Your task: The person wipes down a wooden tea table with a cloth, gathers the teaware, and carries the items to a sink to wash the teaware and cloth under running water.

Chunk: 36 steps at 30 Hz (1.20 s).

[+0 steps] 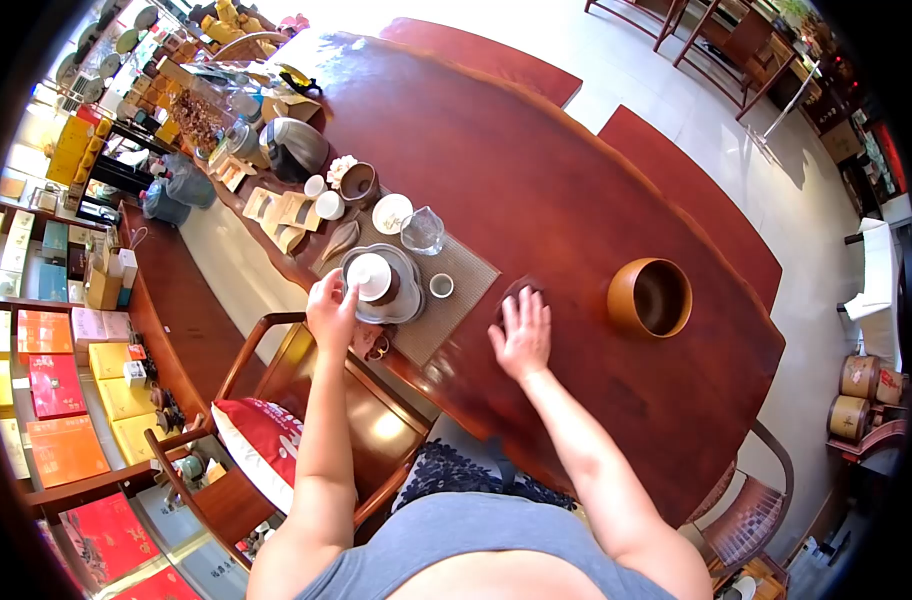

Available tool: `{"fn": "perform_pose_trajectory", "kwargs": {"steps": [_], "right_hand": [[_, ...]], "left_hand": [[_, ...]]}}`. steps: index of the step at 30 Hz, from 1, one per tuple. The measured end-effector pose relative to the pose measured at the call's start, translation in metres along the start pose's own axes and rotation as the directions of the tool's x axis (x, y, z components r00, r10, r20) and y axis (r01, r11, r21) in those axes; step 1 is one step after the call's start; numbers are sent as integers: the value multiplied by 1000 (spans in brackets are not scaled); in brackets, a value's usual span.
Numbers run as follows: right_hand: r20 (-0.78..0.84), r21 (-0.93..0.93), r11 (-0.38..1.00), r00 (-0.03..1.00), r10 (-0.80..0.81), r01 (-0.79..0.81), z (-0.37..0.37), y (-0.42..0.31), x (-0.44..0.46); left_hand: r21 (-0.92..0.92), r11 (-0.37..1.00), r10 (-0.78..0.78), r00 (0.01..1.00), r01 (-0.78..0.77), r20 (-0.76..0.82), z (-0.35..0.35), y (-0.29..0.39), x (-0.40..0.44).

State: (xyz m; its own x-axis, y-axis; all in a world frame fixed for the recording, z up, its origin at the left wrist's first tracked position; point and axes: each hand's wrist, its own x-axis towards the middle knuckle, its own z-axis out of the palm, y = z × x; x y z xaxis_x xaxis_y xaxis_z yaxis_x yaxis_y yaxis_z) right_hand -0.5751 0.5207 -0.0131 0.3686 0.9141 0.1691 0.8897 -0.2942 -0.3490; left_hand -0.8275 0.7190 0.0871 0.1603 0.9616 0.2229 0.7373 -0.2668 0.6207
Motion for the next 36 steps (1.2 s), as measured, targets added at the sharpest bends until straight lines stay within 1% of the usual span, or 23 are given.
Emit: {"fn": "perform_pose_trajectory", "kwargs": {"steps": [2, 5, 8, 10, 12, 14, 15, 16, 17, 18, 19, 20, 21, 23, 24, 27, 29, 30, 31, 32, 34, 35, 36], "right_hand": [[47, 107, 979, 983, -180, 174, 9, -11, -36], [71, 251, 889, 909, -411, 383, -20, -1, -80], [112, 245, 854, 862, -495, 459, -46, 39, -103], [162, 125, 930, 918, -362, 345, -60, 67, -104], [22, -56, 994, 996, -91, 92, -51, 83, -93], [-76, -40, 985, 983, 166, -170, -33, 79, -51], [-162, -83, 963, 957, 242, -258, -17, 73, -27], [-210, -116, 927, 921, 329, -358, -6, 61, -2], [-262, -124, 891, 881, 395, -436, 5, 46, 19], [-279, -123, 883, 870, 407, -453, 13, 28, 35], [-297, -118, 876, 859, 417, -467, 21, 11, 45], [-269, -100, 896, 879, 393, -432, 28, -9, 47], [-220, -98, 929, 919, 328, -356, 28, -31, 41], [-113, -52, 965, 961, 252, -259, 32, -69, 8], [-55, -26, 978, 977, 207, -209, 30, -82, -14], [116, 72, 997, 993, 0, -9, 18, -87, -78], [198, 32, 975, 955, -220, 218, 2, -52, -98], [254, 12, 971, 939, -234, 239, -8, -33, -98], [238, -34, 976, 950, -201, 215, -12, -13, -97], [212, -82, 985, 968, -134, 154, -15, 3, -89], [58, -103, 995, 998, 12, -6, -15, 24, -68], [-5, -103, 989, 994, 106, -106, -15, 24, -51], [-73, -105, 977, 982, 177, -184, -10, 24, -36]], "left_hand": [[185, 980, 59, 994, -74, 88, 0, 10, 15], [334, 937, 15, 967, -102, 253, 0, 24, 26], [300, 947, 5, 942, -112, 336, 5, 17, 33], [270, 954, 30, 934, -133, 355, 6, 11, 39], [57, 995, 54, 938, -79, 342, 4, -2, 47], [-257, 966, 54, 938, 38, 343, 8, -19, 52], [-382, 889, -61, 892, 253, 448, 11, -35, 58], [-536, 660, -154, 793, 527, 590, 3, -30, 66], [-578, 338, -189, 655, 743, 732, -10, -21, 72], [-553, 139, -204, 571, 821, 796, -15, -15, 75], [-499, -47, -304, 463, 865, 832, -21, -3, 76], [-443, -125, -273, 399, 888, 876, -25, 0, 78], [-379, -199, -232, 332, 904, 914, -28, -1, 78], [-278, -332, 21, 302, 901, 953, -32, -7, 72], [-264, -353, 124, 324, 898, 938, -32, -10, 69], [-239, -374, 240, 342, 896, 908, -37, 4, 61], [-263, -340, 192, 341, 903, 920, -41, 13, 59], [-291, -327, 147, 352, 899, 924, -40, 16, 57], [-319, -309, 100, 364, 896, 926, -41, 18, 54], [-329, -328, 153, 394, 885, 906, -39, 11, 52], [-554, -233, -178, 525, 799, 832, -43, 18, 53], [-642, -155, -331, 573, 751, 750, -45, 20, 51], [-723, 28, -291, 698, 690, 655, -46, 6, 50]]}}
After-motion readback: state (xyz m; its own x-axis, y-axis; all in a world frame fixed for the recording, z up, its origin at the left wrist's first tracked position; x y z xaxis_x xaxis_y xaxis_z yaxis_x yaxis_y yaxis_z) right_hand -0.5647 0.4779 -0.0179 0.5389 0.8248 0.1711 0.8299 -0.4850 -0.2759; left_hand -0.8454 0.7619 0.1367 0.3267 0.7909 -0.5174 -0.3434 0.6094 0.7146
